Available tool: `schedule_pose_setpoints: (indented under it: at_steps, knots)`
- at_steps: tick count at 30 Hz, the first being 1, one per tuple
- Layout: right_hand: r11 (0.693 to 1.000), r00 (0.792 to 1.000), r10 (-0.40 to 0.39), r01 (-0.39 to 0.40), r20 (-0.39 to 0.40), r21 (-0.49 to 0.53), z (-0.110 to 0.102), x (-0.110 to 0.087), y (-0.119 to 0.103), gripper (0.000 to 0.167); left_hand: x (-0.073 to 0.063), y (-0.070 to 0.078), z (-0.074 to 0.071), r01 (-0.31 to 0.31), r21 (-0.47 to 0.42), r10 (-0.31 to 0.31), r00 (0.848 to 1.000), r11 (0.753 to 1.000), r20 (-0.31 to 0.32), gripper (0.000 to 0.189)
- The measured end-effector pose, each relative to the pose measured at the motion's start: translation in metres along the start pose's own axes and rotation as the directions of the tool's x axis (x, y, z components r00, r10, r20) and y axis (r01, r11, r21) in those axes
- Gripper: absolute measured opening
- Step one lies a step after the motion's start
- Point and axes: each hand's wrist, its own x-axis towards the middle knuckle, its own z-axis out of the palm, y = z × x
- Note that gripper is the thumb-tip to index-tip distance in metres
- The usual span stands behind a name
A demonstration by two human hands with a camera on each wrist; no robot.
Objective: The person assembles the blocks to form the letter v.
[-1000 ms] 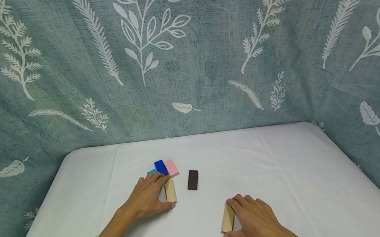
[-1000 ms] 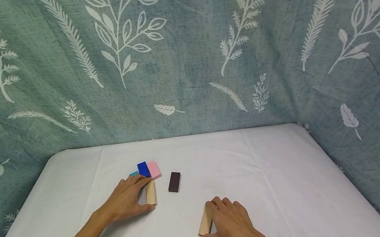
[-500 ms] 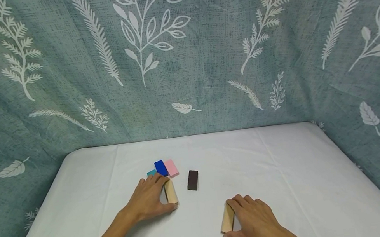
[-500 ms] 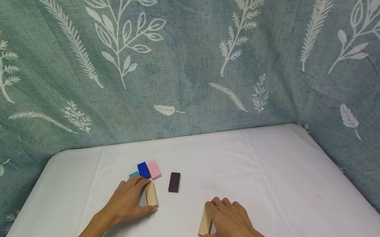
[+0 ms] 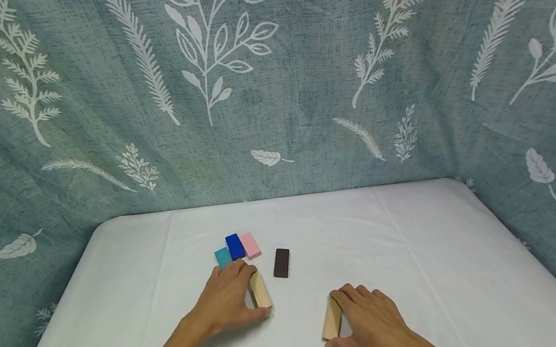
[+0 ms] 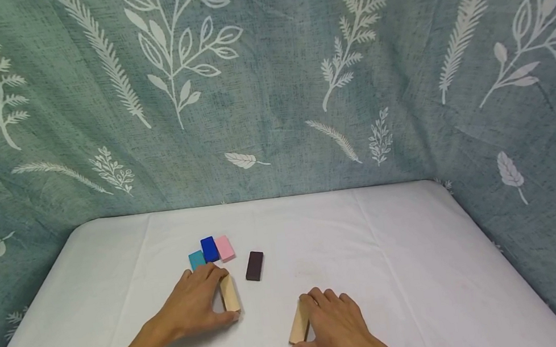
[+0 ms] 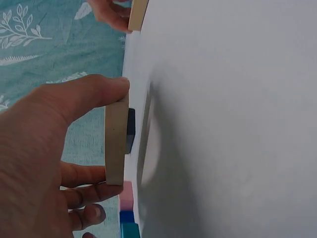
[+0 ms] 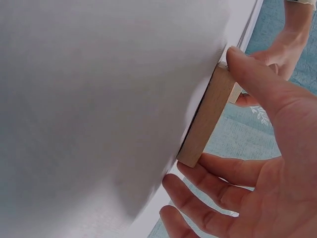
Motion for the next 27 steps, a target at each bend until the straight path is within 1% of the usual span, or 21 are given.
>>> schedule_pose_setpoints:
  at_steps: [6,12,16,21,27]
  knots:
    - [1.000,1.000,0.014,-0.015,0.016,0.007,-0.001,0.001,-0.003,0.090,-0.004,0.014,0.002,-0.024,0.028,0.023,0.999,0.999,0.027,0.076]
    - [1.000,1.000,0.001,-0.001,0.024,0.006,-0.001,0.002,-0.006,0.091,-0.009,0.032,0.005,-0.066,0.064,0.063,0.997,0.996,0.049,0.077]
    - [1.000,0.999,-0.005,0.005,0.032,-0.001,-0.001,0.002,-0.007,0.090,-0.011,0.043,0.005,-0.091,0.093,0.086,0.995,0.992,0.048,0.077]
    - [1.000,1.000,-0.009,0.009,0.025,-0.014,0.000,0.001,-0.008,0.089,-0.013,0.052,0.007,-0.105,0.106,0.100,0.994,0.989,0.044,0.076]
    - [1.000,1.000,-0.015,0.015,0.017,-0.017,0.000,0.001,-0.008,0.089,-0.014,0.059,0.013,-0.125,0.122,0.121,0.992,0.985,0.039,0.075]
